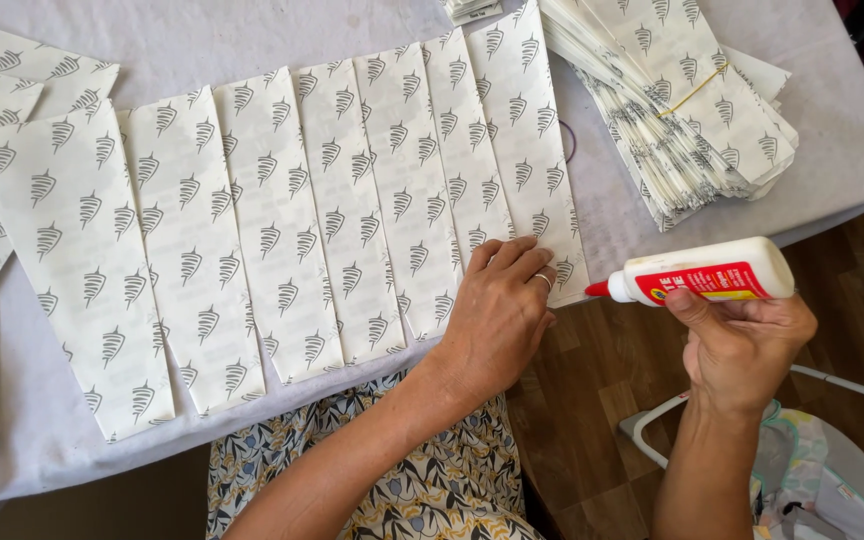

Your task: Aligning printed paper strips on a table and applying glue to the edges

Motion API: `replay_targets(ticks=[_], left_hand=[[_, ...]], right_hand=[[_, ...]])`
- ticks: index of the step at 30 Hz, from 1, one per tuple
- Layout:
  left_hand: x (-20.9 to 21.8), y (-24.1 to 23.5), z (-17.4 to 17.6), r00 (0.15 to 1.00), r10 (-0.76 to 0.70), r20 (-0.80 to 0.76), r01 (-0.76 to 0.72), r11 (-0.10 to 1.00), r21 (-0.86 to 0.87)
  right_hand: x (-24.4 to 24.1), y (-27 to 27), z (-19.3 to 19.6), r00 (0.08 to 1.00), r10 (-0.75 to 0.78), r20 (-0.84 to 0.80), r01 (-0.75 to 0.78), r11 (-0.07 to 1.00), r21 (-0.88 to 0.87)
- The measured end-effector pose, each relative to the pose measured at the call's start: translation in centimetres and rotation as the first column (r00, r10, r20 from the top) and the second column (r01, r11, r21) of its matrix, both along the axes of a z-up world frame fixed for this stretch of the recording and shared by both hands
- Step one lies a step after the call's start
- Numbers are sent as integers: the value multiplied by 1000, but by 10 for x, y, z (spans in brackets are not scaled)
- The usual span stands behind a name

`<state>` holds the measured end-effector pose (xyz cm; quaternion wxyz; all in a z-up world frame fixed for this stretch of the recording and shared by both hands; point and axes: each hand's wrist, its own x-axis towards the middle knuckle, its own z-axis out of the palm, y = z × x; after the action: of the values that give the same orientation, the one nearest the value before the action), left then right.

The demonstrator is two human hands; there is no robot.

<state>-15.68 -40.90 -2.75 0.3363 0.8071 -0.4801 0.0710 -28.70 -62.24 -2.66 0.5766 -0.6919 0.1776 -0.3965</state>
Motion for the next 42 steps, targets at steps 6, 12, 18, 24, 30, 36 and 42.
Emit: replay_targets(ticks=[6, 12, 18, 24, 30, 36, 42], left_hand=[[-1, -1, 0, 1000, 12, 20, -12, 1000, -28], [-1, 0, 1, 1000, 8, 9, -8, 1000, -13], [-3, -2, 4, 1000, 12, 13, -12, 1000, 4], [-4, -4, 7, 999, 39, 7, -39, 999, 11], [-5, -5, 8, 998, 63, 0, -63, 996, -69], [-5, -8, 4, 996, 83, -25, -85, 991, -103], [-4, -8, 1, 995, 76, -57, -83, 988, -130]], right_hand=[[9, 27, -3, 998, 48, -34, -45, 997, 69], [4, 4, -5, 1000, -15, 0, 15, 999, 37], [3, 8, -8, 999, -23, 30, 20, 996, 87], [7, 22, -10, 1000, 19, -15, -17, 996, 87], [-6, -11, -9, 993, -57, 103, 47, 994, 103], [0, 6, -2, 991, -65, 114, 51, 991, 122], [11, 22, -18, 997, 38, 61, -48, 985, 166]])
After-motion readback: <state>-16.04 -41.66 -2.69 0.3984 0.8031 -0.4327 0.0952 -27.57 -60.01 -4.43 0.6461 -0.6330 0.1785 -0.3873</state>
